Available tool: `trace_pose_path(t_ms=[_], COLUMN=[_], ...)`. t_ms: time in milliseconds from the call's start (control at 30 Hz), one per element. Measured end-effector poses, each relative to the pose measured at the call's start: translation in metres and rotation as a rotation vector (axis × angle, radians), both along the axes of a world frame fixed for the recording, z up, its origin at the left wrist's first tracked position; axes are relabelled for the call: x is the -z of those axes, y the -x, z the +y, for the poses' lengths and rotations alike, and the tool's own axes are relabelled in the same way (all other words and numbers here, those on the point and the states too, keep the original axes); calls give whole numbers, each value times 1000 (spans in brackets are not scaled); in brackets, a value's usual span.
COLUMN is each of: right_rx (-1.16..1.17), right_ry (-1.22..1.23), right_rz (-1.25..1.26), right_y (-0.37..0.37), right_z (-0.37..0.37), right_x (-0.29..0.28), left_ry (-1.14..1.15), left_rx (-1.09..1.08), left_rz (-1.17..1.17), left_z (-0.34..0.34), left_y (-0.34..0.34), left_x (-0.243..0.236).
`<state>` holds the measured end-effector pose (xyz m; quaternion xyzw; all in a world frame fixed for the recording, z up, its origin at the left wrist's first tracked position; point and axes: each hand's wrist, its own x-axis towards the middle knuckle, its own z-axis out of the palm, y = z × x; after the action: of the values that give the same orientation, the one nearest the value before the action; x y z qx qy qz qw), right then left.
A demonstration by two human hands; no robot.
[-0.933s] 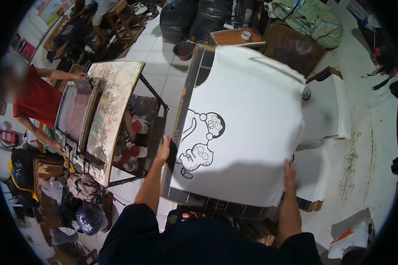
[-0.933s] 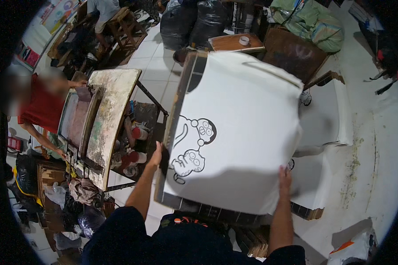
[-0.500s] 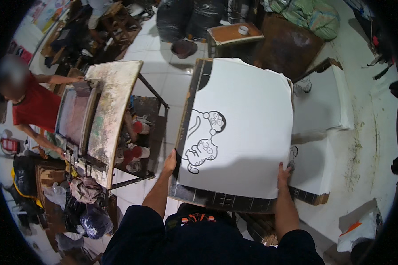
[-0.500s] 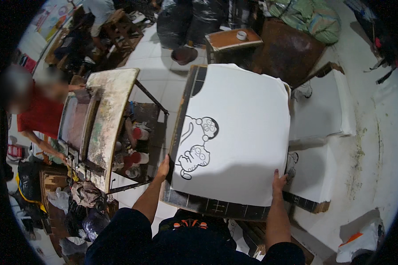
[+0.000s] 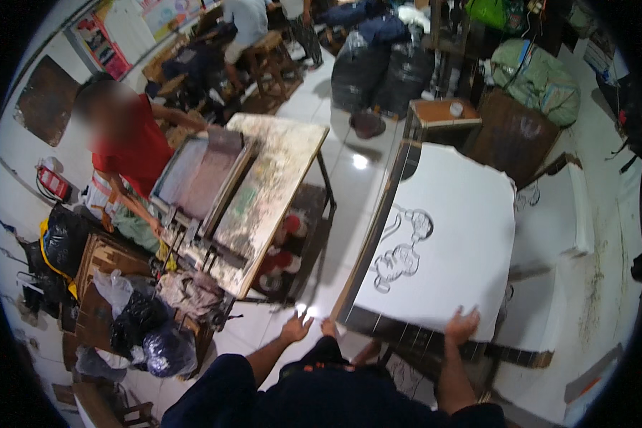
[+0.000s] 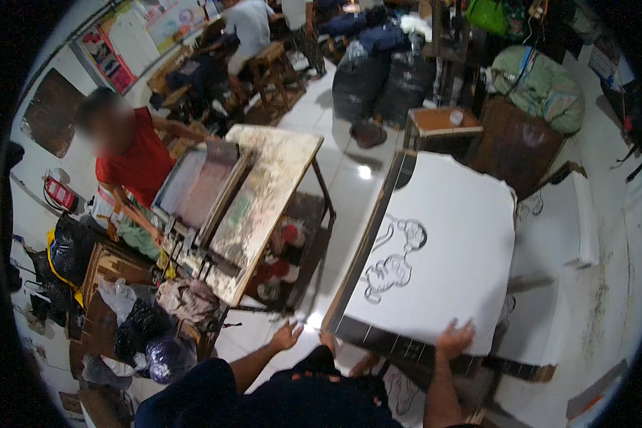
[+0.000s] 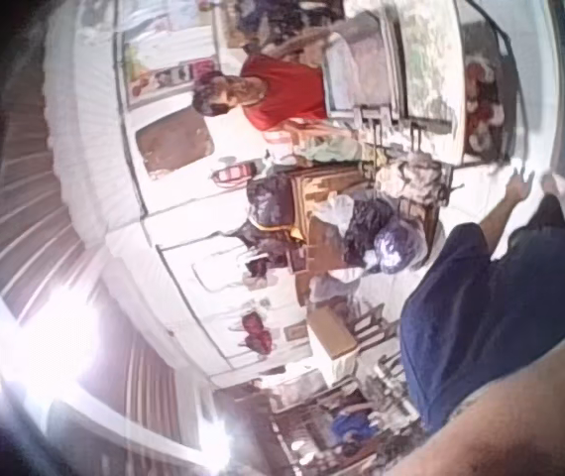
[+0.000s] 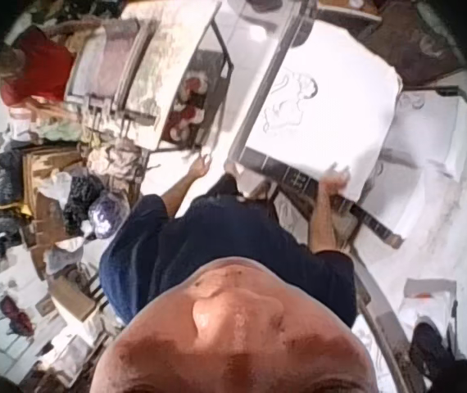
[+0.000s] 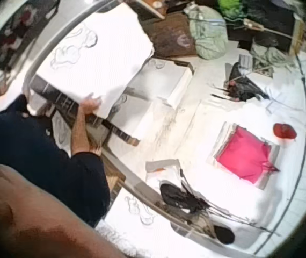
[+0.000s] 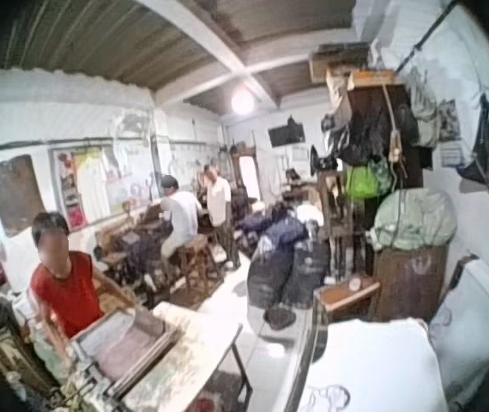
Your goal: The person performs screen printing by placing white paper under a screen, applying ink with a squeegee, and peeling the printed sheet to reveal a cartoon design. They repeat this process for multiple sheets, stacking the finished prints and periodically adding more ink to the screen.
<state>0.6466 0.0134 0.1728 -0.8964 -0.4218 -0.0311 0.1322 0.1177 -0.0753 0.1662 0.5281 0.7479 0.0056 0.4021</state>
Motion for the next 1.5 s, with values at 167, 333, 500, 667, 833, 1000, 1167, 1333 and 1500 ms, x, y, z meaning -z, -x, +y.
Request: trace_pose_path(t_ms=[167,333,500,667,833,1000,1167,1333,1500], right_rx=[-321,-211,-177,-180,-384,-447,-427,-442,-577], right_ry=[123,389,414,697,868,878,920,906,1052], right_rz=[120,125,105,281,340,206,257,185,29], right_y=[170,253,241,232,224,225,229,230,229], right_z=[-71,-56,-25,8,23,21,25,27,17], right_x=[-25,-38,-49,-72,-88,-79,-72,-55,-37], left_ry=[-416,-226,-291,-228,-407,-387,-300,-181,-168], left_rx=[214,312,245,211,97,-72,9,44,113], left_rz=[346,594,531,408,318,107,37,-79,-49], left_z=[-6,-15,-23,-19,-12,-9,-9,2,-5], left_y=[88,168,173,178,188,195,212,228,237], left_x=[-67,-83,-75,-76,-61,-51,-66,-76,-71])
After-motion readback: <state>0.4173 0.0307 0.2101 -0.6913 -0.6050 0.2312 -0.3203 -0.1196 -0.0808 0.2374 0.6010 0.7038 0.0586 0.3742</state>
